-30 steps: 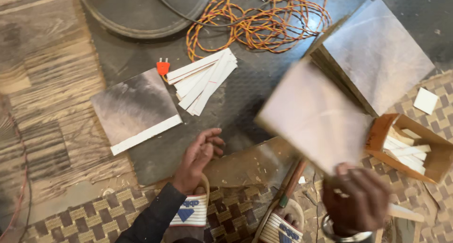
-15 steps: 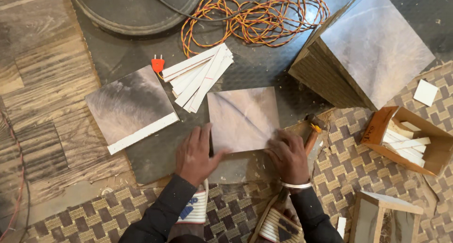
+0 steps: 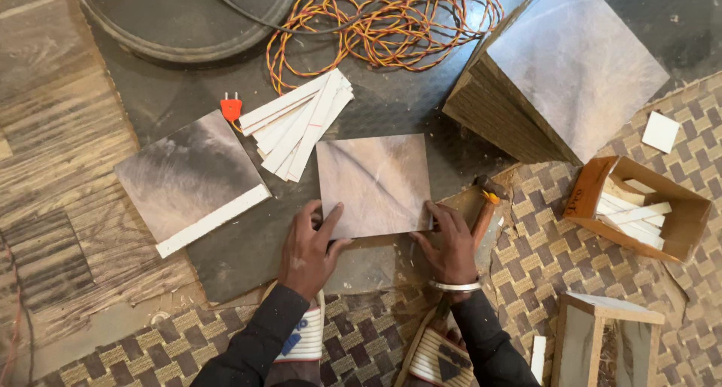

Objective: The person kneels on the floor and hammers thin wooden strips onto the edges of square boards, aligning each strip by hand and driving nails with a hammer. They work through several boards one at a time, placing completed boards aside with a stack of finished pieces.

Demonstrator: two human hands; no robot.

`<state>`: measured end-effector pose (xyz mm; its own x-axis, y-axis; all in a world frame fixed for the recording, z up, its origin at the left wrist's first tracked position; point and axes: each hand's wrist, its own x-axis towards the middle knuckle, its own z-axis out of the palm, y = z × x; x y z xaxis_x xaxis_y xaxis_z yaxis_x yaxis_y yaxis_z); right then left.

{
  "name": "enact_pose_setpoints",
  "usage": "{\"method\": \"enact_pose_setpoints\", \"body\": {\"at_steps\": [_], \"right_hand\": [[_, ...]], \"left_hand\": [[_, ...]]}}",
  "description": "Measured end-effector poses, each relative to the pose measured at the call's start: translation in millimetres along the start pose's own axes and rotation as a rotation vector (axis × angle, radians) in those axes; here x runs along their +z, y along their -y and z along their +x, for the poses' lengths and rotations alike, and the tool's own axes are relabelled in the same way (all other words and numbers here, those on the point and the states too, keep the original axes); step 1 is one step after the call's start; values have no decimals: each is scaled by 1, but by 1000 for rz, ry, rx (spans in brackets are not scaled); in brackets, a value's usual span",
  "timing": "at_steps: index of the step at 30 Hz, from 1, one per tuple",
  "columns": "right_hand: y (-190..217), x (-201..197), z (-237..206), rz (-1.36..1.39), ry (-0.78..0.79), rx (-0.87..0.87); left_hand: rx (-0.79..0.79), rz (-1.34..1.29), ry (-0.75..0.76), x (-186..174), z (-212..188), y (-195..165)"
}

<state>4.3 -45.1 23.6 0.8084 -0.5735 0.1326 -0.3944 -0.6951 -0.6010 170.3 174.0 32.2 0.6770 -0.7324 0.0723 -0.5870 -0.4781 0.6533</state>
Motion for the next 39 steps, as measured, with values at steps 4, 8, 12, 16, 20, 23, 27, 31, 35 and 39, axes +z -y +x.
{"method": "enact_pose_setpoints", "body": {"at_steps": [4,8,12,16,20,23,27,31,35,39], "right_hand": [[7,-1,3,29,-42,-27],[18,-1,10,50,-46,16],[19,-3,19,10,-41,0],[14,-6,24,-47,-33,-19],[12,-6,23,-10,-56,-25],[13,-5,22,-15,-61,-5],[12,-2,21,-7,-37,17],[11,1,24,-47,24,83],[17,2,22,0,-7,20],[29,-1,17,86,5,16]], "left_hand": [[18,-38,-36,3,3,3],[5,-110,-57,1,15,4],[38,-149,-97,-12,27,3],[79,-102,-190,-34,43,11],[52,332,-228,-42,76,25],[39,464,-213,-43,93,39],[23,470,-229,-37,100,56],[113,542,-228,-34,100,64],[136,525,-249,-39,99,65],[28,599,-117,-38,86,63]]}}
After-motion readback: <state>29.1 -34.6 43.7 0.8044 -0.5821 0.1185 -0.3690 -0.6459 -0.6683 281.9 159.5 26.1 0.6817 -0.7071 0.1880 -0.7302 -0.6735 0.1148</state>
